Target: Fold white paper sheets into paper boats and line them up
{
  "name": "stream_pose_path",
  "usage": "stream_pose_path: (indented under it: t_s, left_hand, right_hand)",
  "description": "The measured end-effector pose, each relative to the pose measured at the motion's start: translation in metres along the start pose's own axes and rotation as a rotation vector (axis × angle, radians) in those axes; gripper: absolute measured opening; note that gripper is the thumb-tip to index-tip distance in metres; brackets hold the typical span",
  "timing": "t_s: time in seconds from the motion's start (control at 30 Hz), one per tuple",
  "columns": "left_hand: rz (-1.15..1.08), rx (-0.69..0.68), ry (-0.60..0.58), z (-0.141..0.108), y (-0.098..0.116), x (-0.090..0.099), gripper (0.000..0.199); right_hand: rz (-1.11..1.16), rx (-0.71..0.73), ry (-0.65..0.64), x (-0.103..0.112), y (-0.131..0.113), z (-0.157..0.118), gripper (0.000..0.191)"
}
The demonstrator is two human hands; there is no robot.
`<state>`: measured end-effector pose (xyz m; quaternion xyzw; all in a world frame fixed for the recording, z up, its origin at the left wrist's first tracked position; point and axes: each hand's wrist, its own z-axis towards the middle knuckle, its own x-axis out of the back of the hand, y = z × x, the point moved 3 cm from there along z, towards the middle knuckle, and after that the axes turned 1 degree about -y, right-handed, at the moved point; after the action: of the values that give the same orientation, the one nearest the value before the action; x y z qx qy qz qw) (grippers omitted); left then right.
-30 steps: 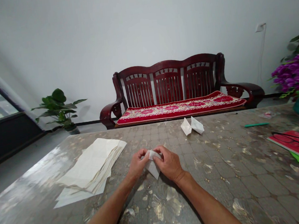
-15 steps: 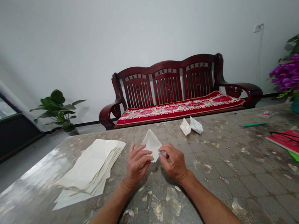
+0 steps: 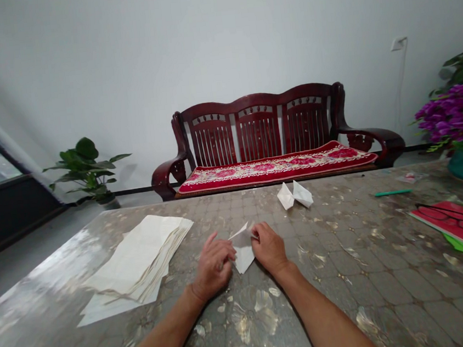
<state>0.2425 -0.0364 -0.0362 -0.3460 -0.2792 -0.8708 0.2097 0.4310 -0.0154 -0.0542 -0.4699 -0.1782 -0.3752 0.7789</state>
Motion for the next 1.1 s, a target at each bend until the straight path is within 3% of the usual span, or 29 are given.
stream_pose_path:
  t_s: [0.07,0.13,0.23,0.4,0.53,0.8,0.97,1.1]
  left_hand:
    - [0.048,0.082,0.139,0.001,0.000,0.003,0.021]
    - [0.091,0.151,0.192,0.003,-0.003,0.001,0.023]
    - [0.119,0.242,0.135,0.007,-0.011,-0.007,0.033]
    - [0.172,0.389,-0.073,0.012,-0.024,-0.012,0.029]
    - [0.248,0.355,-0.209,0.009,-0.025,-0.009,0.026]
    - [0.255,0.090,-0.273,0.001,-0.017,-0.007,0.028]
    - [0.205,0.133,-0.289,-0.002,-0.020,-0.009,0.022]
    - [0.174,0.194,-0.300,-0.002,-0.018,-0.007,0.014]
  right_hand:
    - [-0.067,0.093,-0.024,0.002,-0.009,-0.003,0.014]
    - [-0.100,0.144,-0.041,0.003,-0.015,-0.006,0.016]
    - [-0.126,0.170,-0.055,0.001,-0.018,-0.008,0.019]
    - [-0.186,0.200,-0.131,0.000,-0.013,-0.007,0.027]
    - [-0.205,0.249,-0.207,0.003,-0.011,-0.009,0.031]
    - [-0.200,0.373,-0.272,0.004,-0.020,-0.014,0.029]
    - [-0.031,0.365,-0.341,0.006,-0.023,-0.017,0.041]
    - [0.113,0.262,-0.421,0.009,-0.022,-0.016,0.049]
